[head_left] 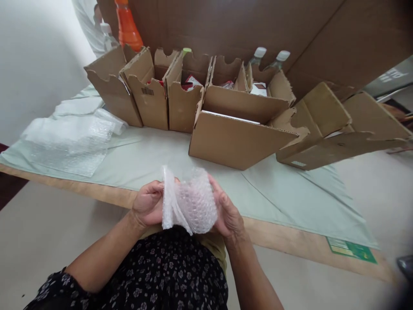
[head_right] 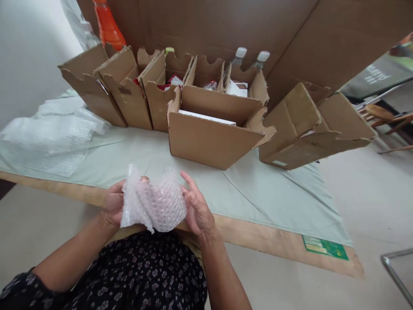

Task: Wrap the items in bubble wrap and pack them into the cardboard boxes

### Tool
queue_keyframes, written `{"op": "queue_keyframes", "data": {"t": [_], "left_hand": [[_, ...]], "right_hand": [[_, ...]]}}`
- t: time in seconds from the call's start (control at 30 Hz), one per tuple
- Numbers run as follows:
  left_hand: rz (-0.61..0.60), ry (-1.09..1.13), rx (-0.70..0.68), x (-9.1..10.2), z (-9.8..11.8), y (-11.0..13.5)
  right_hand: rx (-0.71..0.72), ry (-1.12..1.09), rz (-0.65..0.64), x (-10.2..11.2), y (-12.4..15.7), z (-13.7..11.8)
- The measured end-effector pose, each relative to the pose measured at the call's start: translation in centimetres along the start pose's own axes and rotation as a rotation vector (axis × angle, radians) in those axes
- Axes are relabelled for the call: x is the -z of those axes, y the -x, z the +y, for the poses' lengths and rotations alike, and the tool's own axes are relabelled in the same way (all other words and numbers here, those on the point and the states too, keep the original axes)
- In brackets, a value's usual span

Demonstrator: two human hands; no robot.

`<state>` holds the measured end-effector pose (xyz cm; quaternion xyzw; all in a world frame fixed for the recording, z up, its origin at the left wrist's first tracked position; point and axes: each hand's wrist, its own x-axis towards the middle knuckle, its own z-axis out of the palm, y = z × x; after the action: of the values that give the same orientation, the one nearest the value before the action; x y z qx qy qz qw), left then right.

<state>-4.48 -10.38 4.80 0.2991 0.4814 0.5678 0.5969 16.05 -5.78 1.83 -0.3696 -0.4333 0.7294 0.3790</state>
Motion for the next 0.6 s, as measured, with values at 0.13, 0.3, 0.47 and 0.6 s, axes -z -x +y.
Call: {"op": "queue_keyframes", "data": {"t": [0.13, 0.3, 0.47, 0.6], "left_hand": [[-0.034, 0.062, 0.094, 1.8, 0.9, -2.3], [0.469, -0.250, -0.334, 5.2, 2.1, -2.6], [0.248, -0.798, -0.483, 1.4, 1.8, 0.5], [0.015, -1.129, -0.545, -3.0, -0.1, -0.2]], "right_hand": [[0.141, 0.092, 0.237, 2.2, 0.0, -0.8], [0.197, 0.220, 0.506, 5.6, 0.8, -1.2], [0.086, 0.208, 0.464, 6.4, 1.8, -0.5], [0.016, 0.167, 0.373, 6.3, 2.1, -0.6]]}}
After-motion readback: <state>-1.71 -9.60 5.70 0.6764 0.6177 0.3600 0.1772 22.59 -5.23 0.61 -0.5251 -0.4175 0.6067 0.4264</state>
